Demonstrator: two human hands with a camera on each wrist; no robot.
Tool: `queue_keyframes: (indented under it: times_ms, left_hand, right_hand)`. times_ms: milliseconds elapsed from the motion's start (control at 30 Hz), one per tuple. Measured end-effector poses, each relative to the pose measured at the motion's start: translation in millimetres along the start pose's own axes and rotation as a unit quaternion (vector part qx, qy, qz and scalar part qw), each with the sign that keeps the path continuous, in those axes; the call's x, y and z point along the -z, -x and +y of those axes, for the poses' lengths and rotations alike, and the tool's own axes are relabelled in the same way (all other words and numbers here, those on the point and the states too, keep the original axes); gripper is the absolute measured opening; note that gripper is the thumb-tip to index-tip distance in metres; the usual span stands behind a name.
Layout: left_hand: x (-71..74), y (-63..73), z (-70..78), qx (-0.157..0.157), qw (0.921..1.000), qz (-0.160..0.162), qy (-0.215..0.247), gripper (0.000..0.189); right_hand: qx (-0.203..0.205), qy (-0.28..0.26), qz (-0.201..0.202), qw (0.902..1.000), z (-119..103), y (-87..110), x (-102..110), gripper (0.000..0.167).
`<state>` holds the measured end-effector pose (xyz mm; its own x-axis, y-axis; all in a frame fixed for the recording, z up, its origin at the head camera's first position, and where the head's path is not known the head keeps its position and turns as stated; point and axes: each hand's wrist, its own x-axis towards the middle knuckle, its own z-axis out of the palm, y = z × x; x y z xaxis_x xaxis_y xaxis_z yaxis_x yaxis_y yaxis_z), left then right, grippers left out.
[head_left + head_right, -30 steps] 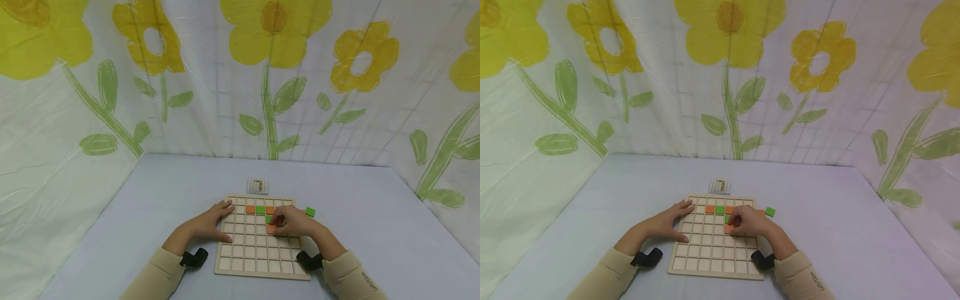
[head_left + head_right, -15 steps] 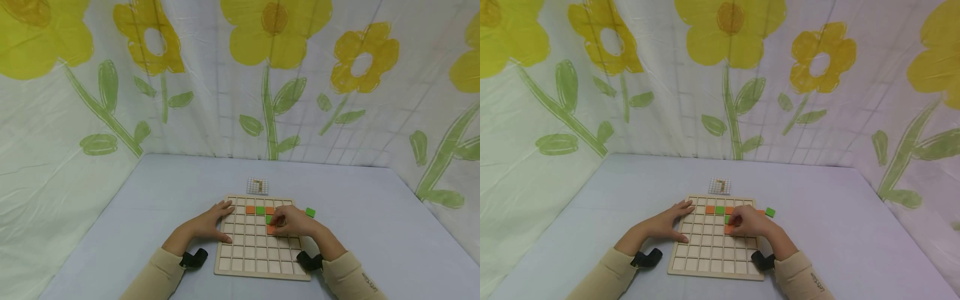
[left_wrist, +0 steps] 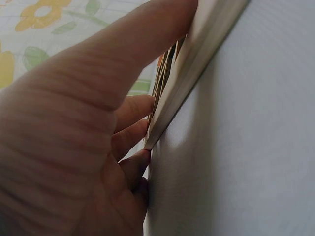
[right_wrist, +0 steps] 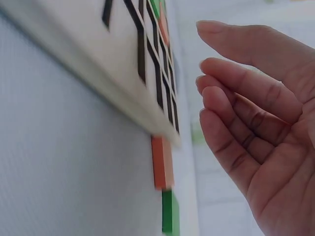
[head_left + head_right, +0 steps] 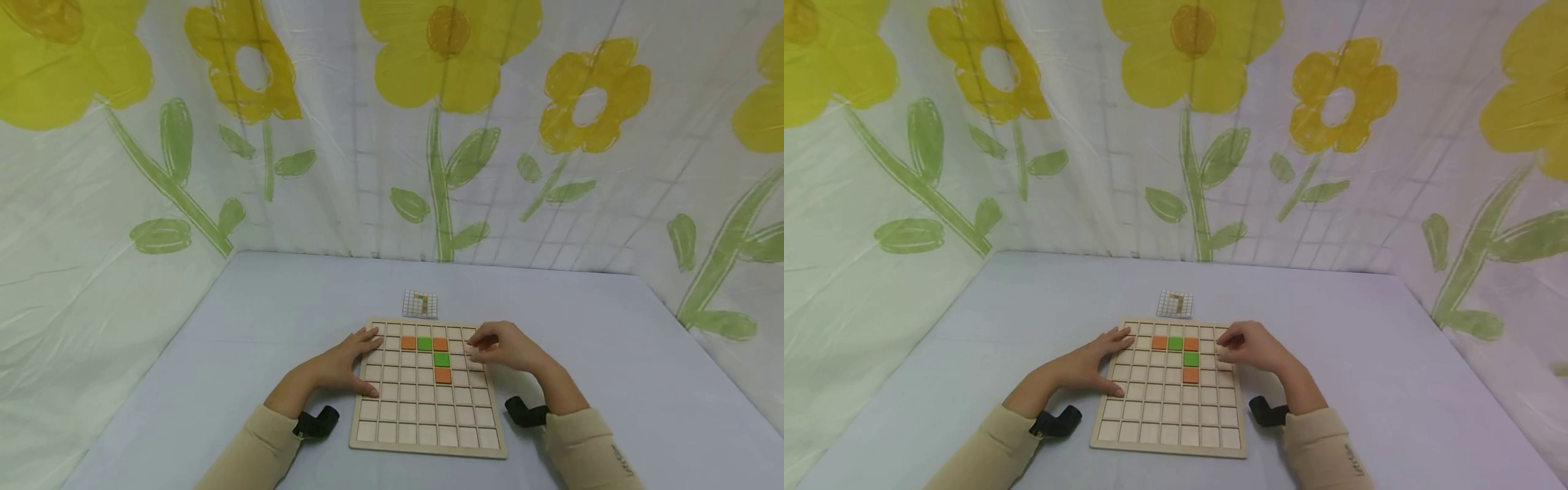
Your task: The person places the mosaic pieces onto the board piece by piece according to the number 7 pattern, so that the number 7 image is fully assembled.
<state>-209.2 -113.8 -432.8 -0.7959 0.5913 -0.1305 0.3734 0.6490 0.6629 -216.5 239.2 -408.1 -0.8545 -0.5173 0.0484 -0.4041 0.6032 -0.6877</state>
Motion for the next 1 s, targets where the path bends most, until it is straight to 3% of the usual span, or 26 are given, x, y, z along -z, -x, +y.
queue_keyframes:
  times_ms: [167,400,1000]
  left_hand:
    - [-0.1,0.1,0.3,0.003,1.0000,-0.001,-0.001,0.095]
    - [0.8,0.8,1.1,-0.002,1.0000,-0.002,0.000,0.095]
    - [0.4,1.2,0.1,-0.006,1.0000,-0.003,0.002,0.095]
  right_hand:
    - [-0.024,0.013,0.027,0.9993,13.9,6.4,9.9,0.029]
    - [-0.092,0.018,0.057,0.9940,29.2,13.5,19.0,0.032]
    - [-0.135,-0.004,0.076,0.9880,49.2,24.7,24.5,0.033]
